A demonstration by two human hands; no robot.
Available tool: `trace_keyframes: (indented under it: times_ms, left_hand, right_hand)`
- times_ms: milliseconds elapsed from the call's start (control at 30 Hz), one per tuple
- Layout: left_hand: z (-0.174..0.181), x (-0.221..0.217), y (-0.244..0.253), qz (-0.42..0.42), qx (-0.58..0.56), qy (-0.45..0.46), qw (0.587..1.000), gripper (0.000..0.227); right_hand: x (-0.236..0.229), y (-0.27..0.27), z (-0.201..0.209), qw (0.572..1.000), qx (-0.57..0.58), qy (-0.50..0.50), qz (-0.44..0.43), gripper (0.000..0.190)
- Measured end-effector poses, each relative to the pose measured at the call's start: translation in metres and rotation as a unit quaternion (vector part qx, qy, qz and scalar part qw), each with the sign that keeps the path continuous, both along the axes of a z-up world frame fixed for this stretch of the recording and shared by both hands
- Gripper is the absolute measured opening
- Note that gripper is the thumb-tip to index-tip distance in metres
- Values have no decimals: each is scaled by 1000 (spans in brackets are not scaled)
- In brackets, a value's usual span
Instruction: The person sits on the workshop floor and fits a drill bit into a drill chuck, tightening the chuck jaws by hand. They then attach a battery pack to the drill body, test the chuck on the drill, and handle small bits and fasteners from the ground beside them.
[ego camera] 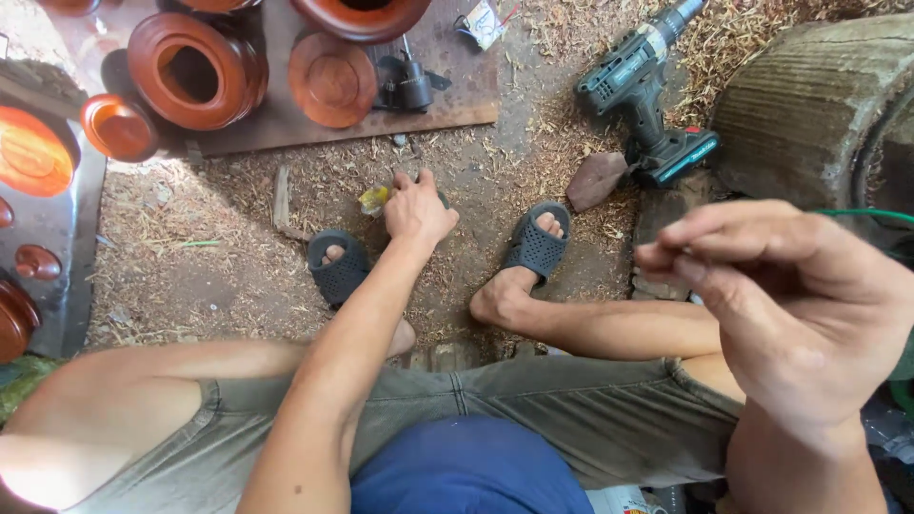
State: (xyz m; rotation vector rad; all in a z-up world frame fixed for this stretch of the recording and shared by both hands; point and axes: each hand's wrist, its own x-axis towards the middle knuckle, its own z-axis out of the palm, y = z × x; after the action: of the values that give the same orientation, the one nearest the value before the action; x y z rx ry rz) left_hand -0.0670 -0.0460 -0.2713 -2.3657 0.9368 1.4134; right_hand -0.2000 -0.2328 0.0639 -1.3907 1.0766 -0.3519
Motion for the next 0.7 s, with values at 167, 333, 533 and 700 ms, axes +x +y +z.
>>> trace_keyframes:
  times_ms: [167, 333, 533, 700]
  left_hand:
    - [-15, 35, -16, 75, -66, -50, 994, 91]
    - [-29, 82, -56, 228, -247, -150, 930, 68]
    - [-38, 57, -73, 163, -254, -168, 938, 54]
    - [-32, 64, -68, 203, -211, -110, 950, 50]
  right_hand:
    - [-8, -8, -3, 999, 13, 44, -13, 13]
    - [-21, -25, -22, 967, -122, 207, 86, 18]
    - [-11, -53, -41, 980, -74, 121, 139, 22]
    - [4, -76, -48, 963, -79, 133, 222, 24]
